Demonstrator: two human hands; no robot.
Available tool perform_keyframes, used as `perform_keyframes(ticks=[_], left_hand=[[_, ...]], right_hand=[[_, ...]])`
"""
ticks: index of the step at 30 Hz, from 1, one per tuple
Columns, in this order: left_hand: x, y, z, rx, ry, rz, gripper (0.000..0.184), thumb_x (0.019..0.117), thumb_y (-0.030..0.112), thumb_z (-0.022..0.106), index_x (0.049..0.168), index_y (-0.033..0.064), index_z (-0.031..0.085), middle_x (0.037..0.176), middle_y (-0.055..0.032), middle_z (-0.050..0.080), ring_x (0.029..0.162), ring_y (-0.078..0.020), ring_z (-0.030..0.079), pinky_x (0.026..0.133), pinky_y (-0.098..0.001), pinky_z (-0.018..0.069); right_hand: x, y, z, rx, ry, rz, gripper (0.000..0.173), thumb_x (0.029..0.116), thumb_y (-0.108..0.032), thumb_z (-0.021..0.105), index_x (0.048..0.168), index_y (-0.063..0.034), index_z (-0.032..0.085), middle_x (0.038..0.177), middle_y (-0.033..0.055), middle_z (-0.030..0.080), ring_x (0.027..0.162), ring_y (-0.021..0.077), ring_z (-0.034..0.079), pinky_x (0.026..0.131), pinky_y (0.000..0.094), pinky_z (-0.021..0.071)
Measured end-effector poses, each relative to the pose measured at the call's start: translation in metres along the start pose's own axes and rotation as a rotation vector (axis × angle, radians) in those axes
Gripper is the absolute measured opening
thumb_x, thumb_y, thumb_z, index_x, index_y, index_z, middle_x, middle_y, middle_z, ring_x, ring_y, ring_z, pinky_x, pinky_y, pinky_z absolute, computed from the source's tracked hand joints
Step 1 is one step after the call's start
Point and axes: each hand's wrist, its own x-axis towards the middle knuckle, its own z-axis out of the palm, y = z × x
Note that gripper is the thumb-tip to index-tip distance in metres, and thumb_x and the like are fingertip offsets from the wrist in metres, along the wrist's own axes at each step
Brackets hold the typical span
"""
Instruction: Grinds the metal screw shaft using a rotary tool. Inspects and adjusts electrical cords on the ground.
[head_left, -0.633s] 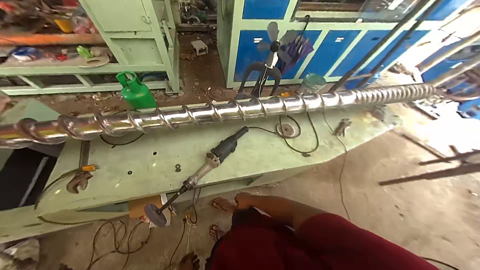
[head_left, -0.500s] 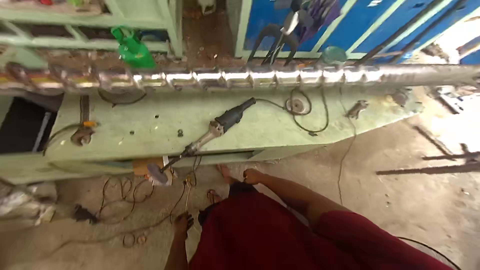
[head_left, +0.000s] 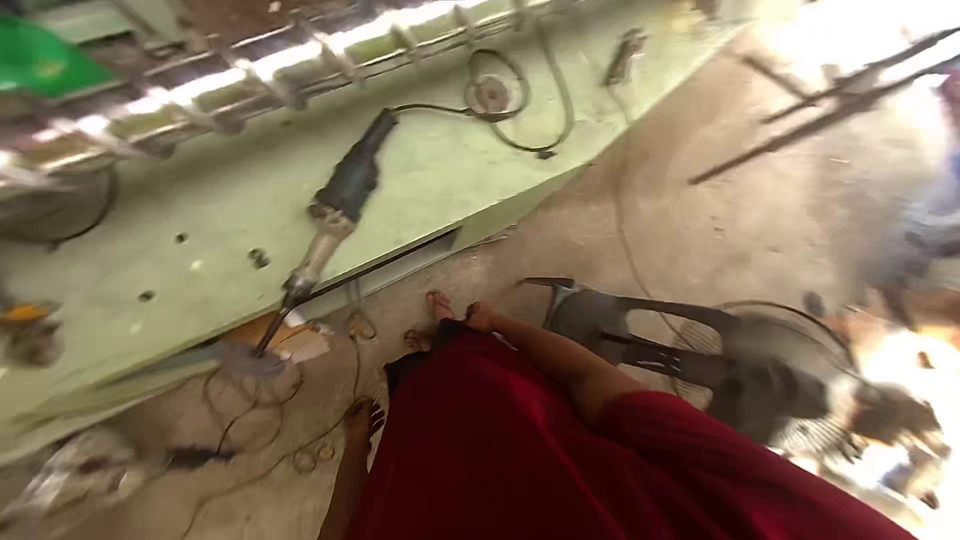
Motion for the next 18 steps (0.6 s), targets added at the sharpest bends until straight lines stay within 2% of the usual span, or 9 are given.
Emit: perform_keyframes(ticks=[3,6,10,13,15,16,18], left_hand=[[0.013,0.021,-0.009,-0.019,0.011,0.008,0.037,0.1081,0.025,0.055,0.133,-0.0022,0.058,0.115,-0.0213,0.069,0.094,-0.0287,0.071,0.082,-0.0458,0.0604],[0.009,0.040,-0.002,-0.100,0.021,0.072,0.036,0.1088,0.024,0.054,0.131,-0.0033,0.059,0.112,-0.0204,0.071,0.092,-0.0271,0.073,0.081,-0.0434,0.0619],[0.014,0.028,0.014,0.001,-0.049,0.192,0.032,0.1065,0.024,0.058,0.122,-0.0021,0.067,0.104,-0.0151,0.073,0.088,-0.0210,0.071,0.081,-0.0398,0.0599],[0.026,0.002,0.017,0.118,-0.141,0.238,0.030,0.1042,0.023,0.062,0.119,-0.0015,0.069,0.107,-0.0156,0.072,0.093,-0.0212,0.070,0.088,-0.0415,0.0584],[0.043,-0.017,0.009,0.197,-0.175,0.251,0.031,0.1036,0.025,0.064,0.121,-0.0004,0.069,0.112,-0.0164,0.072,0.102,-0.0230,0.070,0.095,-0.0433,0.0566],[0.058,-0.024,0.003,0.226,-0.174,0.270,0.032,0.1033,0.026,0.064,0.122,0.0002,0.069,0.115,-0.0167,0.072,0.105,-0.0238,0.069,0.098,-0.0443,0.0552],[0.077,-0.048,-0.012,0.232,-0.144,0.233,0.036,0.1033,0.029,0.064,0.125,0.0016,0.068,0.120,-0.0175,0.070,0.112,-0.0261,0.068,0.103,-0.0470,0.0524]], right_hand=[[0.047,0.022,0.020,-0.015,0.037,-0.032,0.050,0.0998,-0.046,0.058,0.129,-0.0077,0.068,0.132,0.0212,0.066,0.126,0.0390,0.061,0.106,0.0628,0.0466],[0.049,0.037,0.029,0.037,-0.010,0.064,0.046,0.0998,-0.041,0.062,0.126,-0.0051,0.069,0.130,0.0225,0.066,0.124,0.0384,0.062,0.105,0.0611,0.0476],[0.052,0.047,0.033,0.083,-0.049,0.208,0.043,0.1010,-0.037,0.059,0.128,-0.0045,0.066,0.119,0.0207,0.070,0.103,0.0347,0.071,0.091,0.0562,0.0559],[0.057,0.039,0.037,0.127,0.006,0.202,0.043,0.1019,-0.039,0.058,0.129,-0.0052,0.065,0.117,0.0194,0.071,0.098,0.0333,0.072,0.087,0.0548,0.0578],[0.067,0.024,0.047,0.130,0.076,0.142,0.042,0.1012,-0.039,0.059,0.126,-0.0063,0.067,0.113,0.0173,0.073,0.096,0.0315,0.073,0.086,0.0542,0.0587],[0.073,0.005,0.048,0.109,0.122,0.098,0.041,0.1016,-0.039,0.058,0.125,-0.0070,0.069,0.113,0.0165,0.073,0.097,0.0313,0.073,0.088,0.0546,0.0582],[0.076,-0.041,0.054,-0.013,0.173,0.043,0.040,0.1030,-0.037,0.055,0.126,-0.0085,0.070,0.120,0.0168,0.072,0.111,0.0335,0.069,0.098,0.0579,0.0535]])
